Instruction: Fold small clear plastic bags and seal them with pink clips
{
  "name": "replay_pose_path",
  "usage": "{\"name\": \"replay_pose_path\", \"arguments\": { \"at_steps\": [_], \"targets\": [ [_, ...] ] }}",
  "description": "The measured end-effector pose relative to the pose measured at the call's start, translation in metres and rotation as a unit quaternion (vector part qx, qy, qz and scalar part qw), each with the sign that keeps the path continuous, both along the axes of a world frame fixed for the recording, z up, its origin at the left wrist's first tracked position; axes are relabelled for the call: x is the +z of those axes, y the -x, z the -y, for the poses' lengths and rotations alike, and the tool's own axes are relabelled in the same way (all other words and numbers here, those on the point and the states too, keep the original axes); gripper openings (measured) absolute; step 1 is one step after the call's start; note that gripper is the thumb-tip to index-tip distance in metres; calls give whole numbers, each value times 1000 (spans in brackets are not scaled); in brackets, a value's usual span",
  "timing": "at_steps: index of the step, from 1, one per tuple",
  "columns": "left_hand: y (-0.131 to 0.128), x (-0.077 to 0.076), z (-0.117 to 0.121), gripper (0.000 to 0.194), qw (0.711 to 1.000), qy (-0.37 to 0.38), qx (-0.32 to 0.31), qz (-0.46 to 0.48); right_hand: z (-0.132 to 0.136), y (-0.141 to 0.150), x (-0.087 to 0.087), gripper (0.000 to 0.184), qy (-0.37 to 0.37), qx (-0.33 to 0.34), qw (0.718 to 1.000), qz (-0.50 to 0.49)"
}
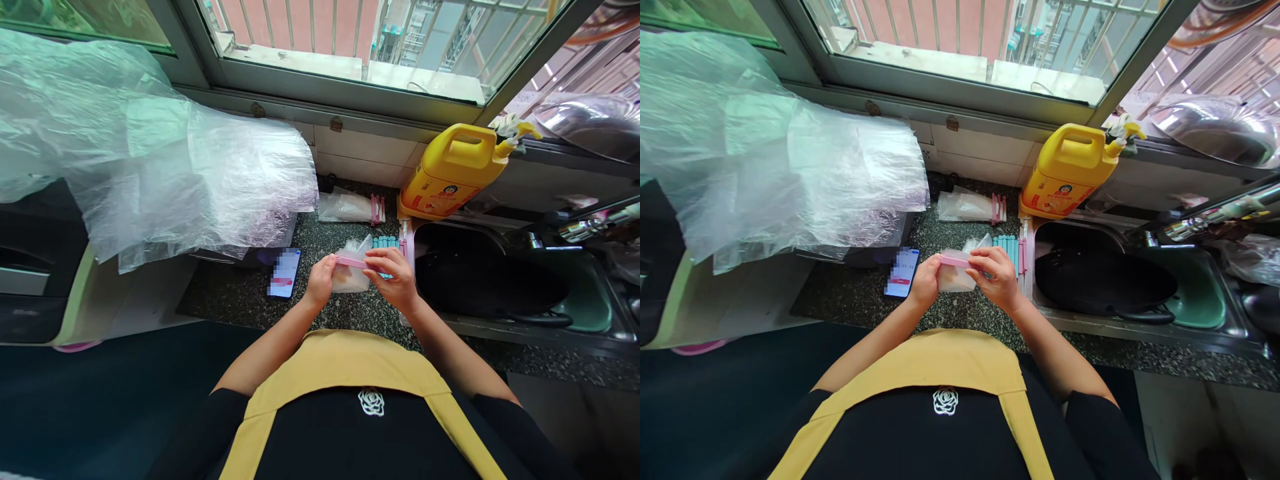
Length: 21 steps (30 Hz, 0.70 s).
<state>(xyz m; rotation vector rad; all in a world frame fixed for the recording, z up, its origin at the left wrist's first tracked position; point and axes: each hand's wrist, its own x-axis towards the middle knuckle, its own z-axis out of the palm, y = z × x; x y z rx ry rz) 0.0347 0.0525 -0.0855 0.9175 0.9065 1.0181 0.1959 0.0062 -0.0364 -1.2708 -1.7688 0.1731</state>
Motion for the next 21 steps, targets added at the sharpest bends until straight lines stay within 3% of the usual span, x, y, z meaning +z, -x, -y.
{"name": "replay_pose_path", "arguments": {
  "at_steps": [10,21],
  "targets": [
    [0,-4,-4,39,1000,0,9,-17,3,-6,7,11,-71,-8,997,-24],
    [-2,-2,-9,38,998,24,50,9,13,-22,9,10,-76,-54,994,-50]
  ]
}}
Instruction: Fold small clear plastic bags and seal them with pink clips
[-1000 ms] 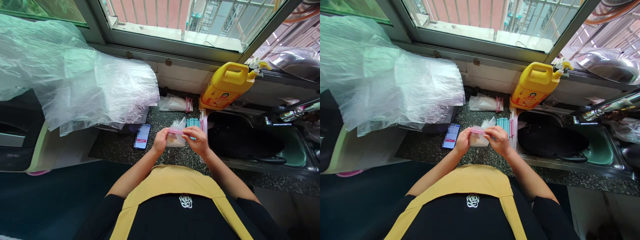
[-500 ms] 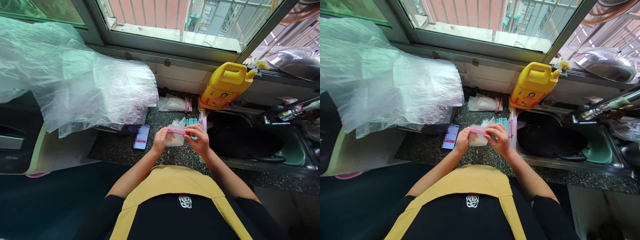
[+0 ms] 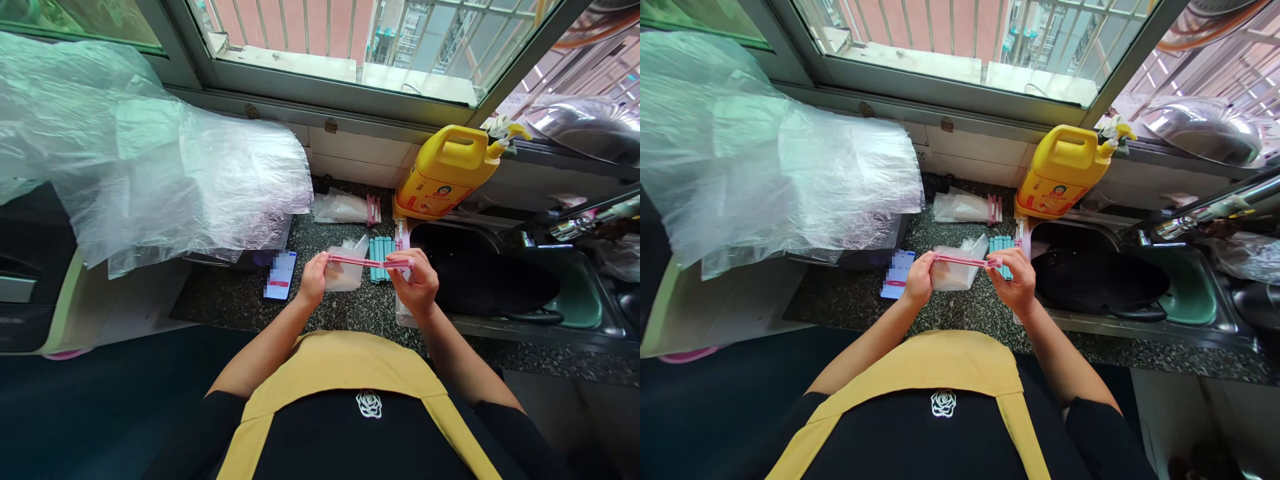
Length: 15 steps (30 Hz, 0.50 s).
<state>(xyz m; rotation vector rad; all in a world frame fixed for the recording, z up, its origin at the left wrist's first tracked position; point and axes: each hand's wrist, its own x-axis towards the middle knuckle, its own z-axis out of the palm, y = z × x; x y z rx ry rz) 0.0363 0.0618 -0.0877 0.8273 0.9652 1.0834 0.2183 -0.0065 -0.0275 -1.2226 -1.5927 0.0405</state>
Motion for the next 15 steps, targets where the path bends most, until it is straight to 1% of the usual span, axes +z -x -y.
{"name": "replay_pose_path", "arguments": {
  "at_steps": [4,7,9,11,15],
  "targets": [
    [0,2,-1,37,1000,8,21,5,5,-3,-18,8,26,-8,997,-76],
    [1,2,-1,37,1000,11,23,0,8,-1,-32,8,56,-15,986,-155],
    [1,1,-1,37,1000,9,22,-6,8,1,-37,10,76,-25,979,-187],
    [2,1,0,36,1000,4,15,-11,7,2,-38,10,89,-31,979,-180],
    [4,0,1,37,999,-21,-2,-29,1,0,-37,5,83,-13,990,-110]
  ]
}}
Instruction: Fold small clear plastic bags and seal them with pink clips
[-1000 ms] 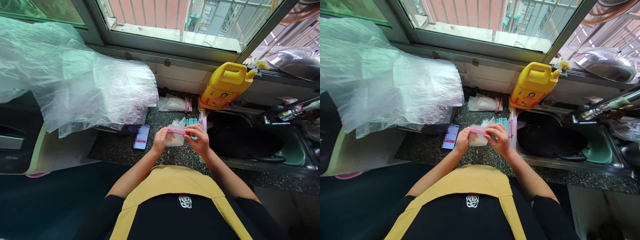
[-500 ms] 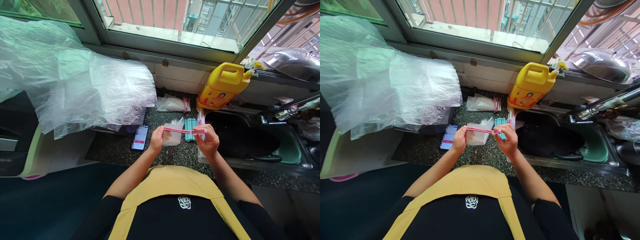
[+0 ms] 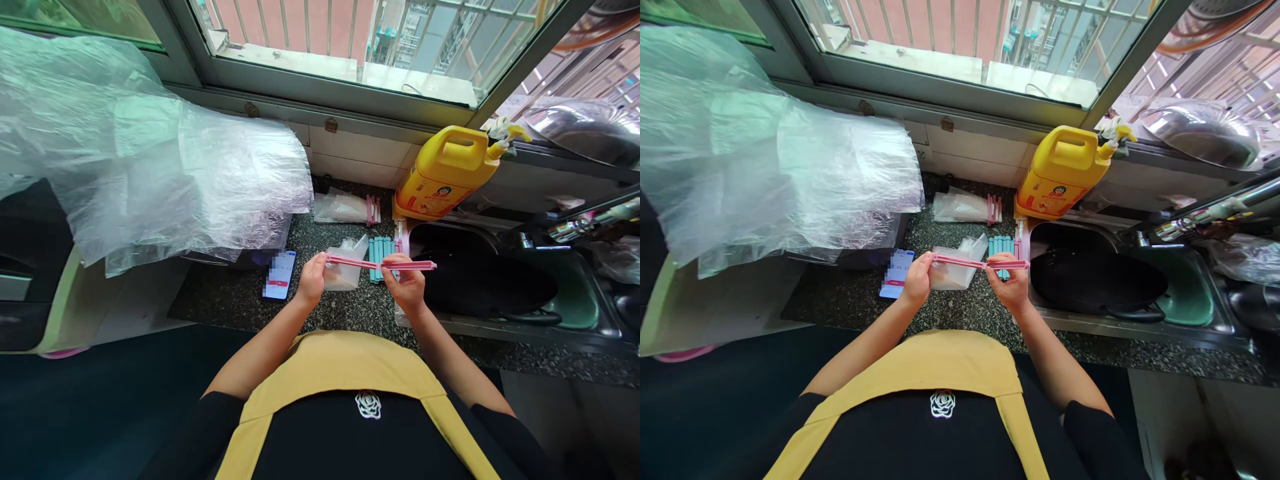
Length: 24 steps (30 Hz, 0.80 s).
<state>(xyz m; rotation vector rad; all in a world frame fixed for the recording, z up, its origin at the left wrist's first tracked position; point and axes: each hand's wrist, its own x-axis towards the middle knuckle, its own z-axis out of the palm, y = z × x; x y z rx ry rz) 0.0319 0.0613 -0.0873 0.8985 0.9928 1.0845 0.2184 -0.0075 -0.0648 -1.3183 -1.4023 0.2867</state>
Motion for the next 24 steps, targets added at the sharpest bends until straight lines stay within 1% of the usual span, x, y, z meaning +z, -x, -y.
{"name": "replay_pose_path", "arguments": {
  "at_steps": [5,8,12,15,17,20,24],
  "targets": [
    [2,2,0,41,999,-39,-5,-38,-4,-5,0,3,2,32,999,31],
    [2,3,0,43,998,-43,-10,-49,-3,-8,0,4,22,37,998,55],
    [1,2,0,44,998,-31,-19,-43,-2,-10,4,6,48,56,993,95],
    [2,0,0,44,999,-27,-22,-26,-3,-9,7,4,47,73,989,123],
    [4,0,1,45,999,-22,-45,-8,-4,-7,7,5,43,73,988,128],
    [6,4,2,45,996,-9,-87,9,-4,-6,5,7,48,72,989,119],
    [7,14,1,35,996,-5,-87,-11,-4,-6,6,8,61,67,990,104]
  ]
}}
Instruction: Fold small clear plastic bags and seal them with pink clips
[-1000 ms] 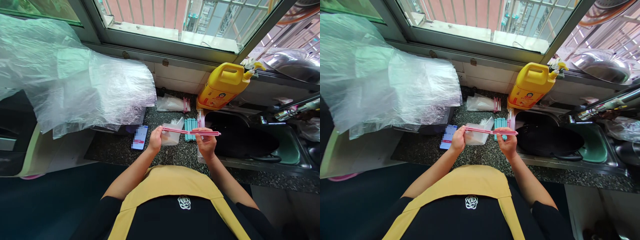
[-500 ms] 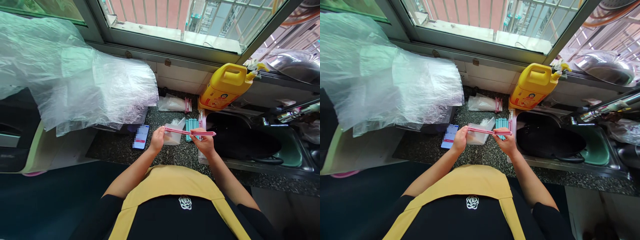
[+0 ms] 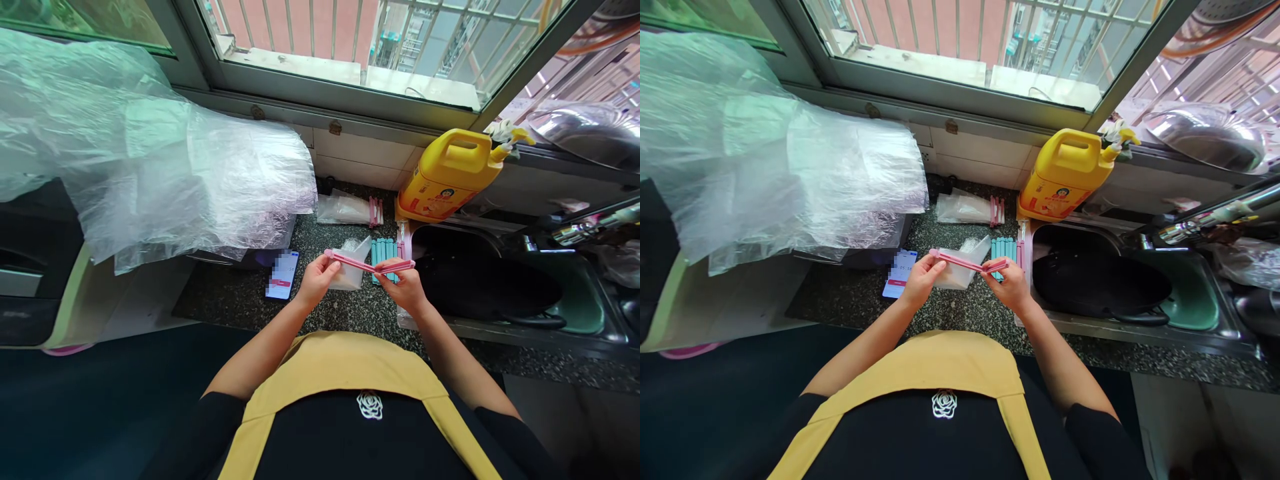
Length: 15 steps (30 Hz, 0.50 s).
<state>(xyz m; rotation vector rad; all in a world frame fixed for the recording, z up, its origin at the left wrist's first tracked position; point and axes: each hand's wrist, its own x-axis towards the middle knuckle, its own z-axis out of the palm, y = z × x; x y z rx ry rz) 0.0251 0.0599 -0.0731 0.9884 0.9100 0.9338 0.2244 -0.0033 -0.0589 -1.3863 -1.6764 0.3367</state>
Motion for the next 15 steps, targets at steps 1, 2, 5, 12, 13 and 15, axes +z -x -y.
{"name": "replay_pose_path", "arguments": {
  "at_steps": [1,2,5,12,13,15],
  "targets": [
    [0,2,0,33,1000,4,2,-4,0,1,1,8,3,1,1000,-9],
    [-1,4,0,32,1000,9,4,-6,0,2,3,8,9,3,1000,-22],
    [-3,6,0,29,1000,8,5,-13,-1,7,8,9,32,6,997,-74],
    [-5,11,3,28,998,-46,-44,-27,-6,17,9,13,87,28,986,-139],
    [-5,11,3,29,997,-47,-50,-23,-6,17,9,14,86,30,985,-145],
    [-4,10,2,32,997,-47,-58,-13,-6,17,8,14,79,30,985,-152]
  ]
}}
